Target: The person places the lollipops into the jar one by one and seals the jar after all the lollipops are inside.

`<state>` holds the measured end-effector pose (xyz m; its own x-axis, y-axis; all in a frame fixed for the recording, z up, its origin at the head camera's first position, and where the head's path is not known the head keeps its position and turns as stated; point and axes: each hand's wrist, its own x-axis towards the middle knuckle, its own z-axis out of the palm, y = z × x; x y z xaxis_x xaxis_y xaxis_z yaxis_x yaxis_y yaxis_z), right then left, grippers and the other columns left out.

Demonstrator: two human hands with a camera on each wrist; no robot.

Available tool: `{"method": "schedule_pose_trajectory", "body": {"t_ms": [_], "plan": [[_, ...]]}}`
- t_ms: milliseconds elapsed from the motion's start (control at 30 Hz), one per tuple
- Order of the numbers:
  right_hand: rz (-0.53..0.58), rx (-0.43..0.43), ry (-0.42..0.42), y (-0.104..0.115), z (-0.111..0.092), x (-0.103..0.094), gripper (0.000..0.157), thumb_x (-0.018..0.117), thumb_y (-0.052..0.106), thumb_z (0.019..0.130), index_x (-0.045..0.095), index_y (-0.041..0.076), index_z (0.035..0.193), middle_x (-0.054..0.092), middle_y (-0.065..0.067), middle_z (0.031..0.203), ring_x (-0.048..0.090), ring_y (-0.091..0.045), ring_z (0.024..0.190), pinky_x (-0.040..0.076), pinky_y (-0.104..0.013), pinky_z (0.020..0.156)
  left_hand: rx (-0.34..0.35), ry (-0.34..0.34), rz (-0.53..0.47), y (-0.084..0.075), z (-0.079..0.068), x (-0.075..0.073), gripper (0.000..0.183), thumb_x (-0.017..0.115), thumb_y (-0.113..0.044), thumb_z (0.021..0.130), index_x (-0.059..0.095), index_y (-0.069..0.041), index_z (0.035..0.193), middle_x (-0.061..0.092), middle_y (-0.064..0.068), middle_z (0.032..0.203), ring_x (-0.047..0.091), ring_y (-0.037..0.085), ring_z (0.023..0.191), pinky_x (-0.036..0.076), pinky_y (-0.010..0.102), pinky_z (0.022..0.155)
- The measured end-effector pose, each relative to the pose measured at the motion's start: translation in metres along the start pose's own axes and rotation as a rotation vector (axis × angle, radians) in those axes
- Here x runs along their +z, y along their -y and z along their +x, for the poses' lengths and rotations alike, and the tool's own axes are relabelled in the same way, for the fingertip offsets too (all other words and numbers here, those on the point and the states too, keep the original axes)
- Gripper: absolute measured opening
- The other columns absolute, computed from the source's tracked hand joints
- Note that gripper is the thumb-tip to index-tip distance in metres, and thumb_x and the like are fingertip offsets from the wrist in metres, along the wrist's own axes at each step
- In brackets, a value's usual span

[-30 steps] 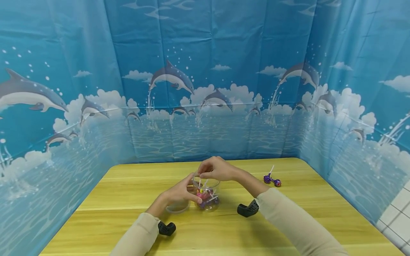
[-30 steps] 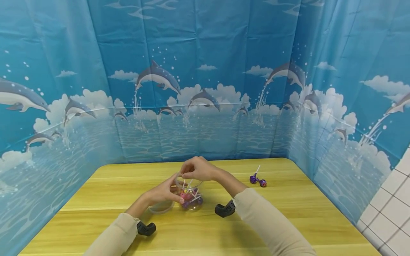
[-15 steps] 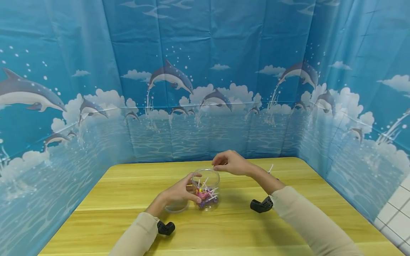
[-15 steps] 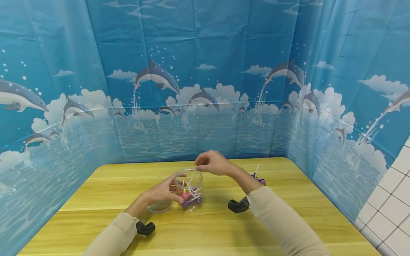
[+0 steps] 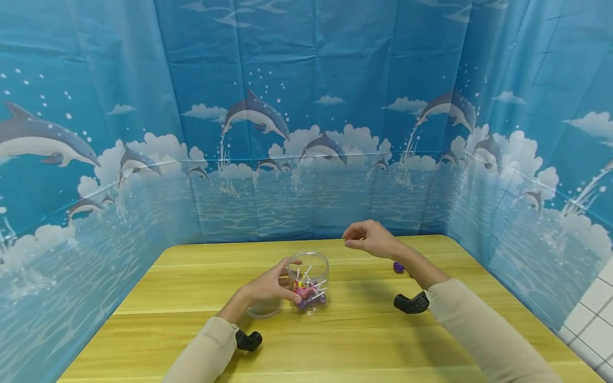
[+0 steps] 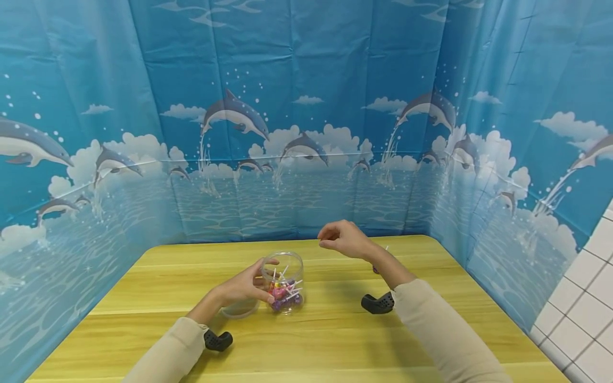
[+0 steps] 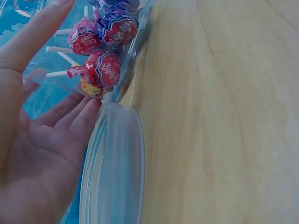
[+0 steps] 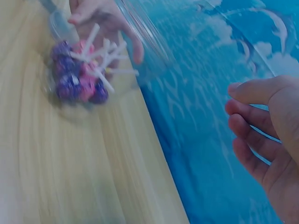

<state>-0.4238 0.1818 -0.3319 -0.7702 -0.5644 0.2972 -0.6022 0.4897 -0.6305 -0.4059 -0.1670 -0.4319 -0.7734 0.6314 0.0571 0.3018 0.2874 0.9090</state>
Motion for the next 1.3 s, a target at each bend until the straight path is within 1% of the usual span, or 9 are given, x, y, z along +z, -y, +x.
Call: {"method": "schedule_pose_trajectory", "body": {"t_ms": [133,267,400,533,733,933,1133,1300], "plan": [[-0.018,0.052,-0.048,-0.015,-0.008,-0.012,0.017,0.069,0.017,0.102,0.073,0.007,0.116,0.073,-0.011,0.109,0.069,-0.024,0.099,0.056,-0.047,0.086,0.003,0.004,-0.006,0.001,0.000,0.000,0.085,0.084,-0.021,0.090,0.034,-0.030,0.157,0.044,0.022,0.150,0.045,0.037,0.141,0.041,0.054,0.111],[-0.022,0.120,-0.077,-0.033,-0.020,-0.022,0.020,0.068,0.018,0.102,0.072,0.006,0.118,0.072,-0.010,0.111,0.067,-0.027,0.104,0.055,-0.050,0.089,0.001,0.002,0.006,0.001,0.000,0.000,0.085,0.085,-0.023,0.089,0.034,-0.031,0.157,0.044,0.020,0.150,0.046,0.037,0.140,0.042,0.053,0.111],[-0.026,0.168,-0.102,-0.049,-0.032,-0.029,0.022,0.067,0.018,0.103,0.071,0.004,0.119,0.071,-0.008,0.111,0.067,-0.029,0.105,0.055,-0.050,0.089,0.014,0.007,0.015,0.001,0.000,0.001,0.087,0.086,-0.025,0.088,0.034,-0.028,0.158,0.045,0.021,0.149,0.046,0.039,0.140,0.042,0.052,0.111],[-0.026,0.182,-0.117,-0.059,-0.041,-0.035,0.025,0.066,0.020,0.104,0.070,0.002,0.122,0.070,-0.011,0.114,0.066,-0.032,0.107,0.055,-0.051,0.089,0.021,0.007,0.021,0.001,0.000,0.001,0.087,0.086,-0.024,0.089,0.034,-0.026,0.158,0.045,0.022,0.148,0.046,0.039,0.140,0.041,0.051,0.111],[-0.044,0.202,-0.139,-0.069,-0.047,-0.041,0.029,0.065,0.022,0.105,0.069,0.002,0.125,0.069,-0.015,0.119,0.064,-0.035,0.110,0.054,-0.053,0.090,0.019,0.000,0.023,0.001,0.000,0.000,0.088,0.086,-0.024,0.088,0.034,-0.026,0.158,0.045,0.022,0.148,0.046,0.039,0.139,0.041,0.052,0.112],[-0.079,0.224,-0.163,-0.078,-0.051,-0.042,0.030,0.064,0.020,0.105,0.067,0.000,0.127,0.068,-0.017,0.121,0.064,-0.037,0.111,0.054,-0.054,0.090,0.010,-0.002,0.016,0.002,0.001,-0.001,0.087,0.086,-0.024,0.088,0.034,-0.027,0.158,0.047,0.021,0.147,0.048,0.037,0.138,0.042,0.050,0.111],[-0.107,0.239,-0.219,-0.087,-0.055,-0.041,0.028,0.063,0.018,0.106,0.067,0.000,0.126,0.068,-0.019,0.121,0.063,-0.039,0.112,0.054,-0.056,0.089,0.011,-0.005,0.015,0.004,0.001,-0.002,0.087,0.087,-0.024,0.088,0.035,-0.028,0.158,0.047,0.018,0.146,0.048,0.036,0.138,0.042,0.048,0.111],[-0.092,0.258,-0.259,-0.095,-0.061,-0.041,0.027,0.061,0.015,0.106,0.067,-0.001,0.126,0.067,-0.021,0.122,0.062,-0.041,0.113,0.053,-0.057,0.090,0.019,-0.005,0.013,0.003,0.001,-0.002,0.087,0.086,-0.022,0.088,0.035,-0.027,0.157,0.050,0.016,0.144,0.049,0.035,0.137,0.042,0.047,0.112]]}}
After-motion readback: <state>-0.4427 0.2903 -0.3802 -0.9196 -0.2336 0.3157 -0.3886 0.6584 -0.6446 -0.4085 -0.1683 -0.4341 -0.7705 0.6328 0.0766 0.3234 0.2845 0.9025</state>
